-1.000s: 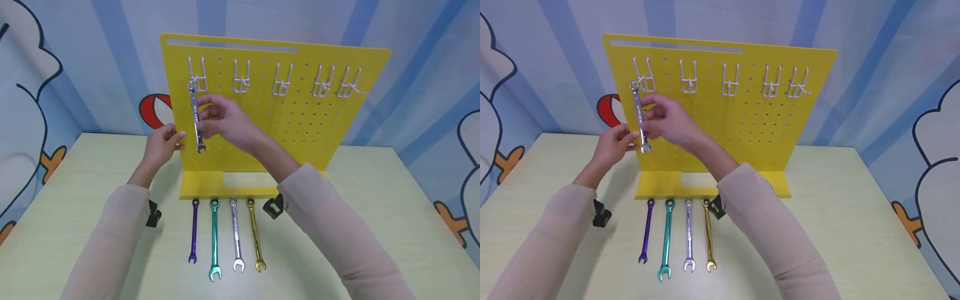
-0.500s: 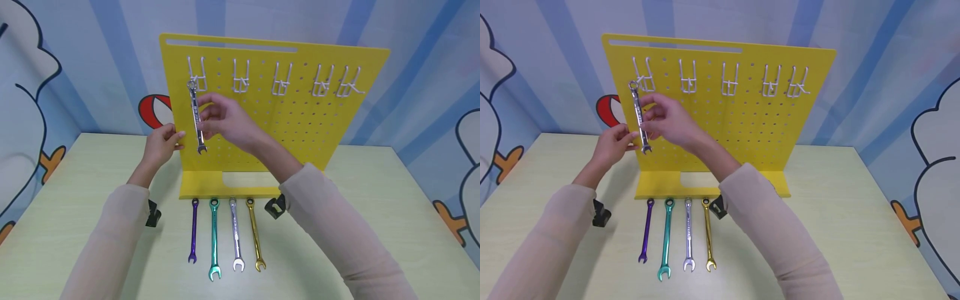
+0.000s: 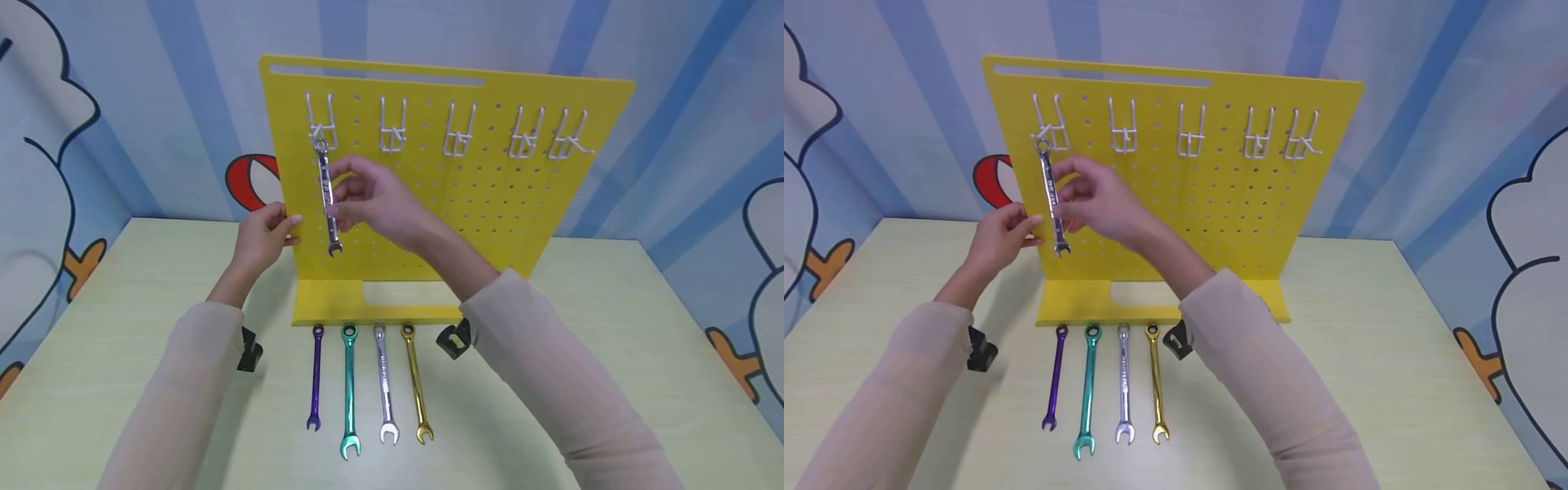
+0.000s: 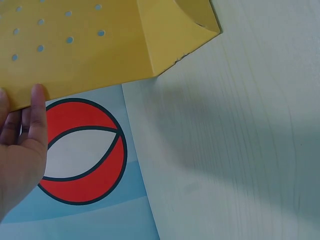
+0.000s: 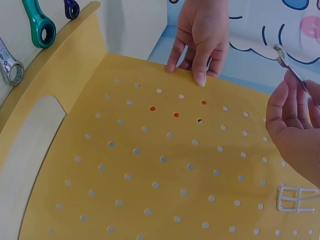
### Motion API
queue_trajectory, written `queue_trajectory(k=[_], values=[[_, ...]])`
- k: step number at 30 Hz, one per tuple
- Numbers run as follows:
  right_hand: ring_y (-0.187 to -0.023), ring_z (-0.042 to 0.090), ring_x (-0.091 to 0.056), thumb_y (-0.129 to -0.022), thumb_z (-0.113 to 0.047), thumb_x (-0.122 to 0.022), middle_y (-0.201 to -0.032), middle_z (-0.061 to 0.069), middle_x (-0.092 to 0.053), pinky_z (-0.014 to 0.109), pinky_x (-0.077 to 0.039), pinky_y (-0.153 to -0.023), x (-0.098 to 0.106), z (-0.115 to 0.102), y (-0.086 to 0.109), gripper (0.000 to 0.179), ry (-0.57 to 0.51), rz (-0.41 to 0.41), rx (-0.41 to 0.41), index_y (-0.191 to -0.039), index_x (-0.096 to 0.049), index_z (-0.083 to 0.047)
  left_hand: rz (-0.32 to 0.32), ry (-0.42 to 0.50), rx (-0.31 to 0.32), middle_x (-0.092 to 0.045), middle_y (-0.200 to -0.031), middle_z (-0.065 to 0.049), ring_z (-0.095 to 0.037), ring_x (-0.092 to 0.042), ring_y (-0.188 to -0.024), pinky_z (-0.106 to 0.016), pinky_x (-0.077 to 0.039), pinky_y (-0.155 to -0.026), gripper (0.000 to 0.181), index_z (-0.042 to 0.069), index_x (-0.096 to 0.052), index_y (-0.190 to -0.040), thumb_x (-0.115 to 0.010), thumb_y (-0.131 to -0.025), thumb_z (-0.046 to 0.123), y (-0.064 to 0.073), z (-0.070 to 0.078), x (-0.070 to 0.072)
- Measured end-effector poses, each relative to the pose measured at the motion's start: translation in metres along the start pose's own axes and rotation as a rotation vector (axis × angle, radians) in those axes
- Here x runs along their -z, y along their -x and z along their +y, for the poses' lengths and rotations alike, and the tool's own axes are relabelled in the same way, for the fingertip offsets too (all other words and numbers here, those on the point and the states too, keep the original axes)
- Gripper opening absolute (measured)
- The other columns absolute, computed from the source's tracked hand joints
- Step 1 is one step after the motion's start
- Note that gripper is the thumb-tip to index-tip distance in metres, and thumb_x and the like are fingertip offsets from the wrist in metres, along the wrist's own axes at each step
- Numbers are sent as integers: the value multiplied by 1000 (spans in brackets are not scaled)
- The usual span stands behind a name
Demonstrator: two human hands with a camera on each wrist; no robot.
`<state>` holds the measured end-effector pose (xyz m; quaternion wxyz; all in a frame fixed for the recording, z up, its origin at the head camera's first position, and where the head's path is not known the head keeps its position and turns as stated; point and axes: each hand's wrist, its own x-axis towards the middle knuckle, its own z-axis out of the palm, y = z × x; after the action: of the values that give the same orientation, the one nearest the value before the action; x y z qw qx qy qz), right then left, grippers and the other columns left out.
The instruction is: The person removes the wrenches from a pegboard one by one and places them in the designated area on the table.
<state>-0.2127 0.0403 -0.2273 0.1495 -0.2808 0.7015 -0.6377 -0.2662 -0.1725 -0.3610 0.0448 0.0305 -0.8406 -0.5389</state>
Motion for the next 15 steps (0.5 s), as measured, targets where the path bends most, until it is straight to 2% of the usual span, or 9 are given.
queue_trajectory(k=[3, 4, 8, 10, 12, 15], values=[[-68, 24, -56, -85, 14, -53, -85, 16, -56, 33, -53, -66, 1, 1, 2, 33, 8, -4, -8, -115, -46, 2, -18, 2, 23, -56, -110, -15, -29, -57, -99, -34, -52, -82, 34, 3, -54, -114, -55, -90, 26, 14, 21, 2], [-68, 24, -56, -84, 14, -53, -85, 15, -56, 33, -53, -67, 2, 2, 2, 33, 10, -5, -12, -115, -46, 2, -8, -14, 6, -56, -109, -14, -28, -57, -98, -34, -53, -82, 34, 4, -54, -113, -54, -90, 29, 9, 13, 1], [-69, 25, -56, -84, 14, -53, -84, 15, -55, 36, -53, -70, 4, 5, 5, 31, 11, -7, -31, -112, -46, 2, 44, -33, -65, -59, -103, -3, -20, -60, -91, -28, -55, -72, 41, 16, -58, -109, -55, -83, 47, -40, -52, -9], [-69, 25, -56, -84, 14, -53, -83, 15, -55, 38, -53, -71, 5, 7, 7, 30, 9, -4, -43, -110, -46, 1, 45, -23, -85, -59, -102, 1, -17, -60, -89, -25, -56, -67, 41, 21, -59, -108, -58, -79, 50, -63, -82, -12], [-69, 25, -56, -84, 14, -53, -83, 15, -55, 40, -53, -72, 7, 9, 7, 29, 10, 1, -54, -109, -46, 1, 27, 2, -59, -59, -102, -2, -19, -60, -90, -27, -56, -69, 36, 18, -59, -107, -60, -81, 43, -51, -66, -9], [-68, 24, -57, -84, 14, -53, -83, 15, -56, 39, -53, -72, 10, 13, 9, 28, 16, 10, -67, -108, -47, 1, 0, 12, -42, -58, -101, -10, -24, -59, -92, -32, -55, -73, 29, 8, -58, -105, -59, -86, 31, -16, -21, -2]])
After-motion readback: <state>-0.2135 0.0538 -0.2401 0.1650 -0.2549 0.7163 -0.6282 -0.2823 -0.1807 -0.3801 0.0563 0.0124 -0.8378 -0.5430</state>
